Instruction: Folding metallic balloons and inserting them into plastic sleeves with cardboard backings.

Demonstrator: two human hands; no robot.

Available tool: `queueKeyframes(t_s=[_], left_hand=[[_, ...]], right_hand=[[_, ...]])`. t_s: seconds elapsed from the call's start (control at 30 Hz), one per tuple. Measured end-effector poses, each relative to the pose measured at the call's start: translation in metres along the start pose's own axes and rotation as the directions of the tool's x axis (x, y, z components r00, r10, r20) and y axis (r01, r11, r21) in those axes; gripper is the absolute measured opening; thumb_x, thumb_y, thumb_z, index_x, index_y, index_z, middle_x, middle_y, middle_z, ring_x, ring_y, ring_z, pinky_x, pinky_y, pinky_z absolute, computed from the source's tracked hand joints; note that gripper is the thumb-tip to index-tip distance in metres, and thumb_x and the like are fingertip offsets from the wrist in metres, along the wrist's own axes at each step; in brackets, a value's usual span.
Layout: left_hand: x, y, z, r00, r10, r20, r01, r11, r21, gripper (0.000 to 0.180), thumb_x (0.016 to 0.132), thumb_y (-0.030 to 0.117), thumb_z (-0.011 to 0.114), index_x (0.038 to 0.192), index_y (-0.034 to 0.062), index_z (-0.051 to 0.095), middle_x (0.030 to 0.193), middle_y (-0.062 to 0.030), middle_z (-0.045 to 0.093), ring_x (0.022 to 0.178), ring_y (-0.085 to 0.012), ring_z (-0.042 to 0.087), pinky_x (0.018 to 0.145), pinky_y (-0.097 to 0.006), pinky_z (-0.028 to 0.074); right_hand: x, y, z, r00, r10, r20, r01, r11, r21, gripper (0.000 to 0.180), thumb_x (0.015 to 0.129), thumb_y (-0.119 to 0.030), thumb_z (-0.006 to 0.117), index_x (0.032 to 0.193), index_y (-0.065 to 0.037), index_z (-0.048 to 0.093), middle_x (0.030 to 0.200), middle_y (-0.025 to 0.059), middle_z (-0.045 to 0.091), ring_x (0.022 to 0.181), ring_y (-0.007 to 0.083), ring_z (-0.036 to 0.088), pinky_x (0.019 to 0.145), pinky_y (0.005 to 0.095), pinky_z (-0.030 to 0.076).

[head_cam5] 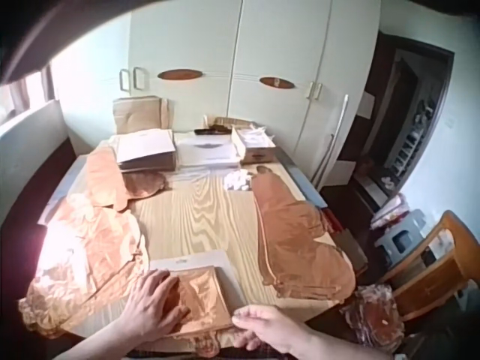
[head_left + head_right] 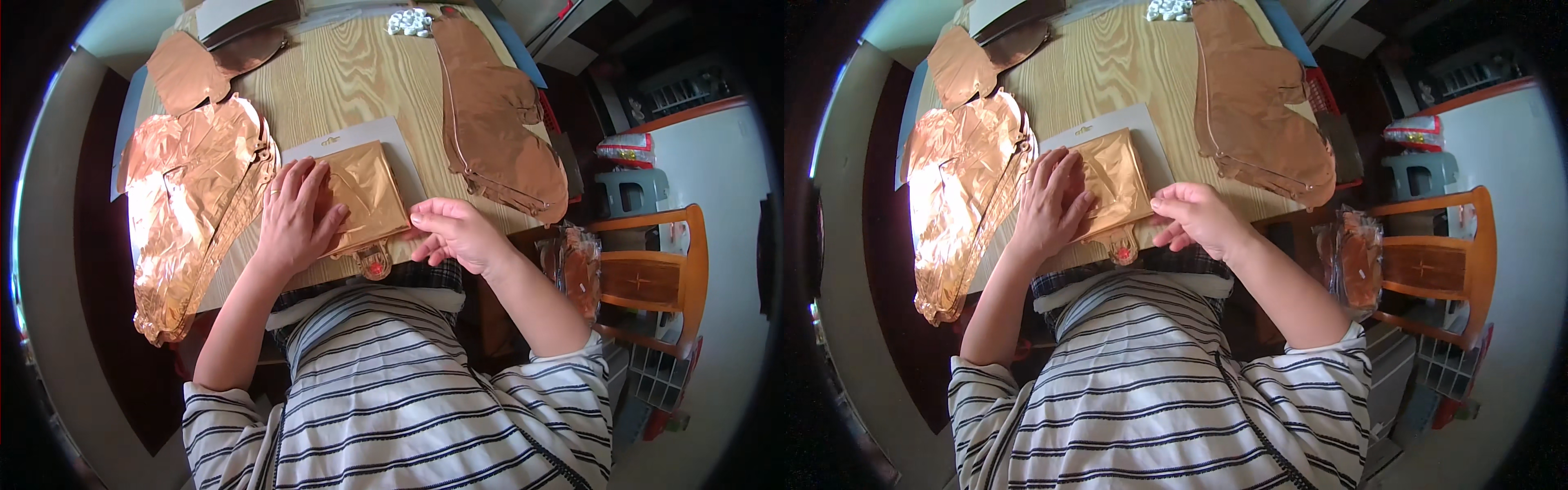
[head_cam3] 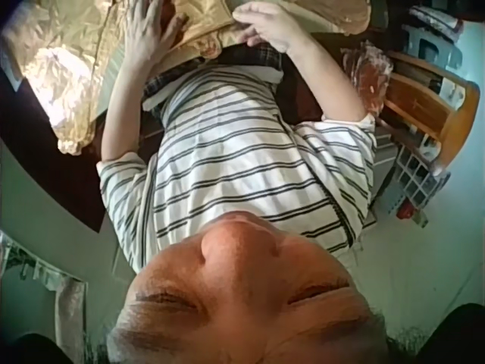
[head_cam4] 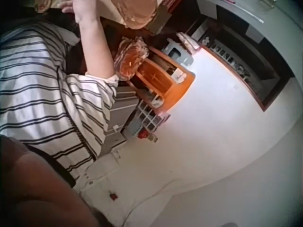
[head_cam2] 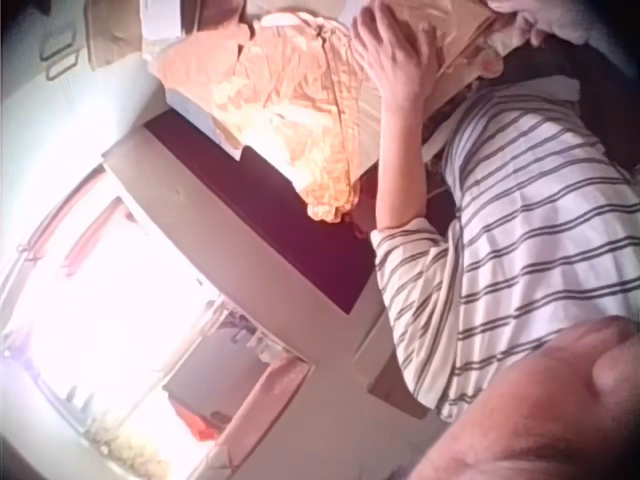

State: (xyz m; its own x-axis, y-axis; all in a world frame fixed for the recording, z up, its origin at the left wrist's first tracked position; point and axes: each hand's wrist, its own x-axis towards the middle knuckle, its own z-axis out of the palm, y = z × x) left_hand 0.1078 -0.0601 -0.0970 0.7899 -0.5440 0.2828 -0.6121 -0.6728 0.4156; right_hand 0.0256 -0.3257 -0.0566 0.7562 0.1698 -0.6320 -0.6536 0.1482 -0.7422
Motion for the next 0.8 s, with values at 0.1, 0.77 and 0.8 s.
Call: queueKeyframes(t_s=[0.1,0.77,0.8], left_hand=[[0.002,0.0,0.0,1.0,-0.009,0.008,0.009,1.0,-0.001,0.063,0.091,0.04,0.064,0.141,0.004,0.049,0.141,-0.0186,0.048,0.136,-0.0389,0.04,0.113,-0.051,0.031],[0.012,0.003,0.003,0.998,0.058,-0.038,-0.059,0.998,-0.022,0.054,0.093,0.026,0.063,0.14,0.0016,0.049,0.138,-0.0222,0.049,0.131,-0.0405,0.045,0.11,-0.049,0.036],[0.012,0.003,0.003,0.998,0.056,-0.038,-0.057,0.998,-0.019,0.054,0.093,0.026,0.063,0.14,0.0016,0.049,0.139,-0.0222,0.049,0.131,-0.0405,0.045,0.11,-0.049,0.036]], right_hand=[[0.002,-0.005,0.006,0.998,-0.045,-0.042,0.046,0.999,0.025,0.03,0.101,-0.023,0.058,0.116,0.002,0.058,0.103,0.0103,0.065,0.075,0.0182,0.071,0.057,0.0263,0.055],[0.064,-0.048,-0.019,0.999,0.047,-0.018,-0.05,0.934,-0.353,0.017,0.093,-0.017,0.064,0.096,-0.002,0.07,0.079,0.0081,0.072,0.046,0.0096,0.054,0.042,0.0263,0.039],[0.064,-0.049,-0.019,0.999,0.043,-0.022,-0.048,0.933,-0.357,0.016,0.092,-0.017,0.065,0.096,-0.002,0.07,0.079,0.0081,0.071,0.047,0.0098,0.054,0.042,0.0266,0.039]])
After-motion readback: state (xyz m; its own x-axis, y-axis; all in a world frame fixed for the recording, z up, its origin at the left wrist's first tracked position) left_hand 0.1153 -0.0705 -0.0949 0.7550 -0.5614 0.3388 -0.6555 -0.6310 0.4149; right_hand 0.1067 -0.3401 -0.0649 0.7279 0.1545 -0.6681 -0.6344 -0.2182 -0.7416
